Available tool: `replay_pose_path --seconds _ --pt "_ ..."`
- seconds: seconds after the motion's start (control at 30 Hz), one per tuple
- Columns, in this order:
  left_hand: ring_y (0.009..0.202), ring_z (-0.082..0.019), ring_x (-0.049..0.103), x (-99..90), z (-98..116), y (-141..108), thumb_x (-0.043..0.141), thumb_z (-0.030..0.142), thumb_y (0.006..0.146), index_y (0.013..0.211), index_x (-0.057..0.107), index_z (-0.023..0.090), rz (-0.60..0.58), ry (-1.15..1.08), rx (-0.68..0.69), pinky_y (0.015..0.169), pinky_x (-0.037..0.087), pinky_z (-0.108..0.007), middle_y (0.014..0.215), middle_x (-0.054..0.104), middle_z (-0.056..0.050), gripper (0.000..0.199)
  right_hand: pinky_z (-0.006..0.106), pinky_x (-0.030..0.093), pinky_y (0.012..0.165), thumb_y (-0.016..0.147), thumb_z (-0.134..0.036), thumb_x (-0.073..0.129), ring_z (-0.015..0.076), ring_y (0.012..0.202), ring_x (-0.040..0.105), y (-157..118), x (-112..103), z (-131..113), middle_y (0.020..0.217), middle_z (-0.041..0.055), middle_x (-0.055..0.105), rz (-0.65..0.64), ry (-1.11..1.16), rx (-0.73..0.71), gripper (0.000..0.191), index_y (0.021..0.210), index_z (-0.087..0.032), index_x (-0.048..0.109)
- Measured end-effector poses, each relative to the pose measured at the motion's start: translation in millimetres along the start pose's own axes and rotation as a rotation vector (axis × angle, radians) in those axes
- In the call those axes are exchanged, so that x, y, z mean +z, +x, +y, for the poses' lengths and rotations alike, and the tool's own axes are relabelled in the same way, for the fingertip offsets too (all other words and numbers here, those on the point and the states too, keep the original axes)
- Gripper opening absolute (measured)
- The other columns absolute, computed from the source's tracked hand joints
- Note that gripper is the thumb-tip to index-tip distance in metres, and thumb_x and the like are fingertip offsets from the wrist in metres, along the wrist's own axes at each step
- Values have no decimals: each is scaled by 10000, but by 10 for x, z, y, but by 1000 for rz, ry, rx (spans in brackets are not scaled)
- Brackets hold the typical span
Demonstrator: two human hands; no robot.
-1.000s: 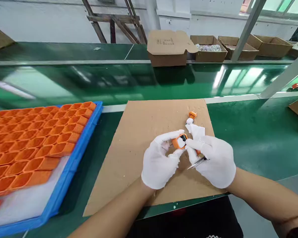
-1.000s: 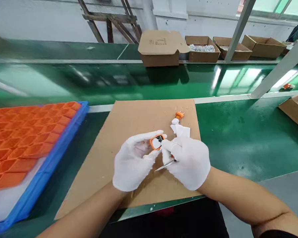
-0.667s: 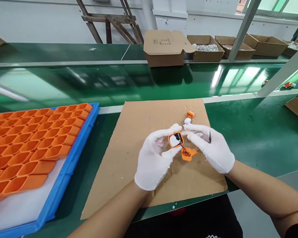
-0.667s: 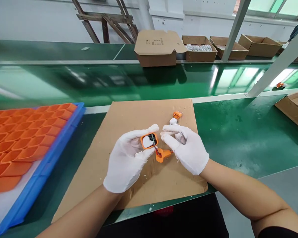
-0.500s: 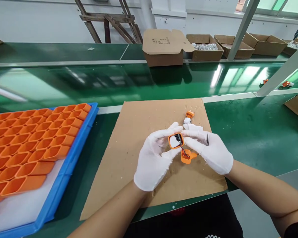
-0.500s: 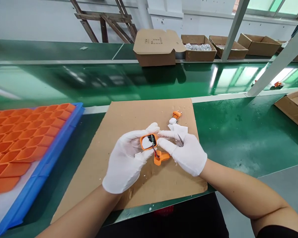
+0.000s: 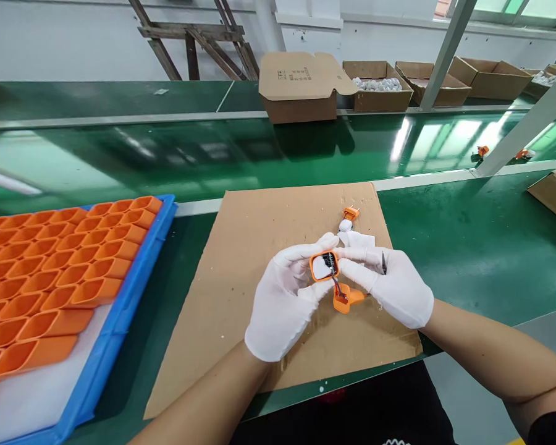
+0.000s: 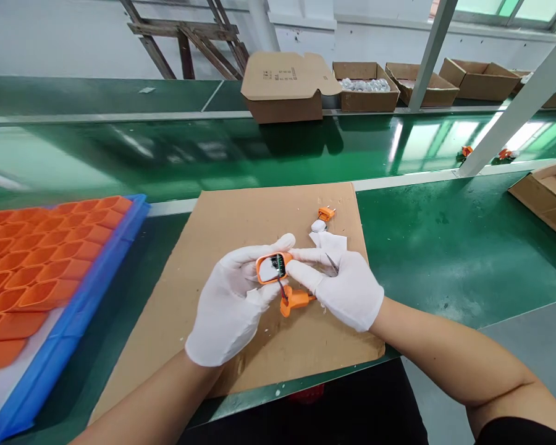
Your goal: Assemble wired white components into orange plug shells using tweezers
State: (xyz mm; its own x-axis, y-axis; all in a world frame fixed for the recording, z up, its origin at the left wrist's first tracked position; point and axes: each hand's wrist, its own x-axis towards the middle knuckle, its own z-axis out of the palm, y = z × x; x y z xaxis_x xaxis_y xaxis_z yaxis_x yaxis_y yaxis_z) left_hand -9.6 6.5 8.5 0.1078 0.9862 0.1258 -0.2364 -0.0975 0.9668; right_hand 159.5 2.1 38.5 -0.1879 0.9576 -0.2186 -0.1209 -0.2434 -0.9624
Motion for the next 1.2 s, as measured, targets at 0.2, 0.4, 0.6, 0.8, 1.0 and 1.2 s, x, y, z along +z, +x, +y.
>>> replay_pose_path --seconds 0.2,0.4,0.6,0.8,1.0,1.2 --pt "1236 -271 665 0 -45 -74 772 59 760 1047 678 251 4 201 228 1103 553 -461 1212 757 -51 358 393 592 934 659 -406 865 256 1054 695 18 9 -45 1052 83 748 -7 -42 89 428 1010 -174 791" --pt "1263 -253 646 -26 -85 -132 687 20 816 1121 683 345 -71 306 323 1106 551 -438 1264 733 14 446 355 588 781 615 -446 900 193 827 673 20 28 -74 835 44 734 -98 10 102 403 884 -173 774" --pt "1240 -273 660 -31 -140 -226 652 57 860 1177 676 386 -125 347 281 990 613 -447 1372 667 14 458 372 567 763 594 -488 894 213 825 659 -16 -18 -44 843 62 703 -107 -26 74 372 781 -187 783" --pt "1261 -279 646 -40 -128 -160 673 84 864 1123 715 350 -117 449 310 1080 549 -488 1233 746 12 374 348 546 661 639 -585 851 180 693 622 41 -47 47 739 29 681 -117 -89 69 450 846 -195 761" --pt "1319 -263 602 -95 -97 -108 731 98 831 1186 706 282 -50 482 347 1180 466 -484 1251 742 -22 401 299 494 648 815 -642 680 153 686 572 56 -42 16 748 7 663 -207 -175 -25 426 761 -222 634" --pt "1236 -234 665 -100 -121 -95 695 62 834 1196 695 271 -10 439 417 1118 526 -406 1269 734 -37 418 306 484 664 982 -380 491 158 640 572 -42 -42 71 776 29 684 -17 -750 -427 321 1011 -225 770"
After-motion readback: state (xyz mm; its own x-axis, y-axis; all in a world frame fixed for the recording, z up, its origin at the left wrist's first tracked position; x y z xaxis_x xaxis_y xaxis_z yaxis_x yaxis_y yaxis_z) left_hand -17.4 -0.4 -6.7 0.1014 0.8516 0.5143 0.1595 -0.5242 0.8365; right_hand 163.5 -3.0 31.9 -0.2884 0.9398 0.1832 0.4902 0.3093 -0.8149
